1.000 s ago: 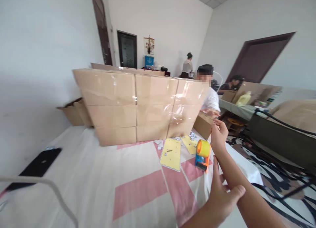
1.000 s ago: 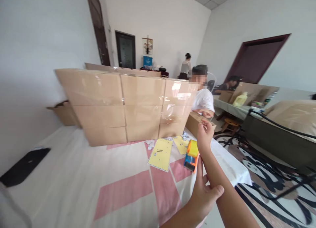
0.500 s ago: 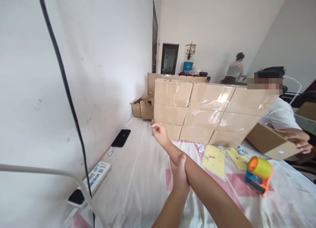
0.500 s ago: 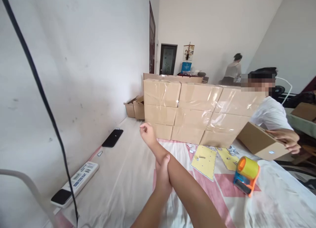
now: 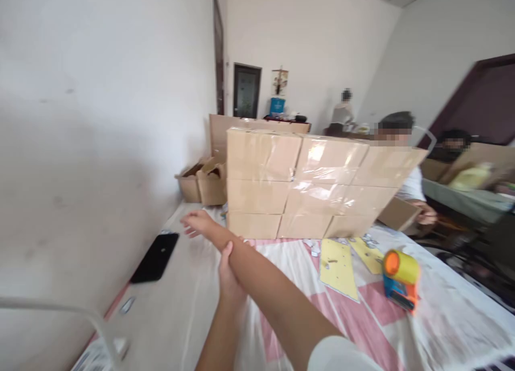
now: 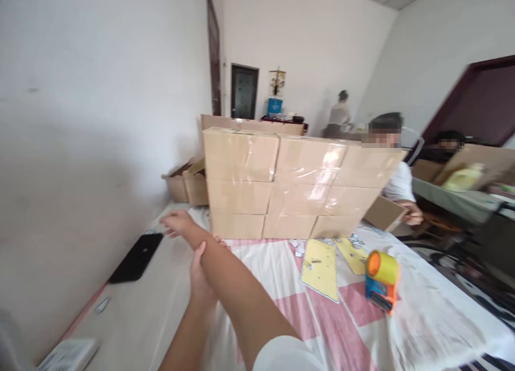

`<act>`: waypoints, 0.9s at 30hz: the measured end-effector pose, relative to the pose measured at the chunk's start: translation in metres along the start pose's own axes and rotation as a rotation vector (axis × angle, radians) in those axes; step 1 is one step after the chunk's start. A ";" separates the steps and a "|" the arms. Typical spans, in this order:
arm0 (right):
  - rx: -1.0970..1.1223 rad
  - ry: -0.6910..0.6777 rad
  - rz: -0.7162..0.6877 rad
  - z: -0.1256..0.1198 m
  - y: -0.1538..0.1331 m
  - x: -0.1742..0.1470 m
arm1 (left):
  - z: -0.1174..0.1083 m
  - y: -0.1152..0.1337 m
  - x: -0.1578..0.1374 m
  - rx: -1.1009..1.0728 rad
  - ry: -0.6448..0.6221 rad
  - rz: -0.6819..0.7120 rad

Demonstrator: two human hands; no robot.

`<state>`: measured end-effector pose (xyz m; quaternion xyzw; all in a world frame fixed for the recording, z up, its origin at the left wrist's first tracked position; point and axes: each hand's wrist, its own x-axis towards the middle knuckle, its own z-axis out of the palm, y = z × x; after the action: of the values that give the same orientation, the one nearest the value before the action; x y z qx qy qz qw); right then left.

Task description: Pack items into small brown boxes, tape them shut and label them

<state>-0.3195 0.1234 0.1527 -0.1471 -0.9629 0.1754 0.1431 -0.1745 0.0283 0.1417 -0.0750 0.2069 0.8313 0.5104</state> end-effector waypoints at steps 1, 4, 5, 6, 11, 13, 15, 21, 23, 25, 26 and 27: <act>-0.016 0.000 0.009 0.003 0.002 0.006 | -0.004 0.002 0.006 0.021 0.001 0.008; -0.083 -0.026 -0.025 0.024 0.015 0.008 | -0.026 0.002 0.022 -0.025 -0.096 0.031; -0.111 -0.048 -0.051 0.033 0.021 0.002 | -0.034 0.000 0.025 -0.050 -0.109 0.020; -0.138 -0.071 -0.080 0.043 0.026 -0.005 | -0.042 -0.002 0.028 -0.064 -0.101 -0.002; -0.230 -0.080 -0.179 0.077 0.054 -0.040 | -0.065 -0.016 0.035 -0.084 -0.013 -0.113; -0.248 -0.063 -0.174 0.081 0.063 -0.044 | -0.066 -0.020 0.039 -0.078 0.000 -0.153; -0.249 -0.049 -0.151 0.083 0.068 -0.044 | -0.066 -0.023 0.041 -0.058 -0.002 -0.166; -0.167 -0.070 -0.046 0.096 0.077 -0.037 | -0.069 -0.024 0.039 0.004 -0.024 -0.134; -0.117 -0.085 -0.022 0.101 0.079 -0.036 | -0.068 -0.024 0.037 -0.007 -0.028 -0.133; -0.070 -0.108 -0.009 0.104 0.081 -0.035 | -0.065 -0.023 0.035 -0.021 -0.003 -0.132; -0.052 -0.117 -0.003 0.104 0.081 -0.035 | -0.063 -0.021 0.035 -0.019 0.019 -0.136; -0.038 -0.122 0.005 0.104 0.081 -0.035 | -0.061 -0.019 0.035 -0.003 0.050 -0.144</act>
<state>-0.3025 0.1534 0.0210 -0.1413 -0.9726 0.1662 0.0808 -0.1795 0.0387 0.0696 -0.1114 0.2123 0.7906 0.5634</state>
